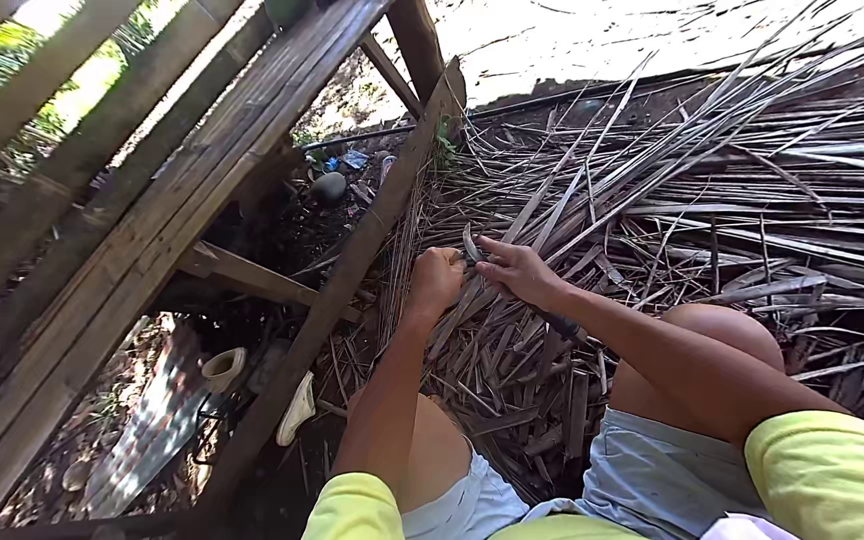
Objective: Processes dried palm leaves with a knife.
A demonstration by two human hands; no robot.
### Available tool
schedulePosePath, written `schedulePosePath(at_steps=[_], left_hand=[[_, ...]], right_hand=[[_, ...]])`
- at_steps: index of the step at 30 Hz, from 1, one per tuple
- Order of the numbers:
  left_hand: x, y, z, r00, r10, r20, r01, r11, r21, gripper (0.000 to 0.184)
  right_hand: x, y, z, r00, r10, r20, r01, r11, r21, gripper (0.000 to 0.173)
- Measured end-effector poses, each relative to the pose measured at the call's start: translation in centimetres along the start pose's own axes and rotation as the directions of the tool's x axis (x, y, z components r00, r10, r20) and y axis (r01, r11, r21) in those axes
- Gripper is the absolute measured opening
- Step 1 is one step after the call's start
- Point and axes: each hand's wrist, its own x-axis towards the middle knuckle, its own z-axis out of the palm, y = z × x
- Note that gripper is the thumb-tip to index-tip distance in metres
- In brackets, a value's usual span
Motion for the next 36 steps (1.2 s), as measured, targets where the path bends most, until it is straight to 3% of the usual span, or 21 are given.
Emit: schedulePosePath(at_steps=[5,9,13,15,18,20,22,25,28,31,36], left_hand=[[-0.7,0.2,-0.6,0.998,0.054,0.014,-0.053,0.994,-0.093,0.020],[-0.8,0.0,-0.7,0.995,0.097,0.004,-0.097,0.995,0.037,0.021],[-1.3,-0.1,-1.0,0.993,0.121,0.010,-0.121,0.984,0.133,0.021],[-1.5,-0.3,-1.6,0.995,0.094,0.044,-0.099,0.986,0.135,0.022],[-1.6,-1.1,-2.2,0.997,0.055,0.048,-0.061,0.986,0.156,0.022],[-1.5,-1.2,-2.1,1.000,0.031,0.001,-0.031,0.981,0.194,0.024],[-1.4,-0.7,-1.7,0.999,0.003,-0.036,0.006,0.970,0.242,0.027],[-1.0,0.2,-0.5,0.998,-0.003,-0.057,0.022,0.942,0.336,0.033],[-1.1,1.0,0.4,0.996,0.034,-0.078,-0.002,0.927,0.374,0.035],[-2.6,1.7,0.9,0.984,0.122,-0.127,-0.068,0.928,0.366,0.029],[-2.5,2.6,2.4,0.980,0.114,-0.166,-0.019,0.873,0.487,0.037]], right_hand=[[0.3,-0.4,-2.0,0.998,-0.040,-0.051,0.046,0.991,0.125,0.048],[0.4,-0.4,-2.4,0.997,-0.034,-0.073,0.040,0.996,0.078,0.046],[1.3,-0.4,-4.5,0.973,-0.010,-0.232,0.028,0.997,0.074,0.045],[2.2,-0.2,-6.9,0.929,0.035,-0.369,0.015,0.991,0.132,0.044],[3.2,0.2,-10.7,0.801,0.107,-0.589,0.014,0.980,0.197,0.043],[2.9,-0.4,-10.8,0.771,0.097,-0.630,0.047,0.977,0.208,0.042],[1.6,-1.5,-7.9,0.848,0.055,-0.526,0.053,0.981,0.189,0.038],[-0.6,-1.9,-2.4,0.984,0.084,-0.154,-0.055,0.981,0.188,0.042],[-1.2,-1.6,0.3,0.986,0.147,0.084,-0.162,0.961,0.222,0.051],[-0.9,-1.2,0.5,0.987,0.142,0.077,-0.156,0.957,0.243,0.053],[-0.1,-0.4,0.3,0.998,0.007,-0.057,-0.008,1.000,-0.020,0.048]])
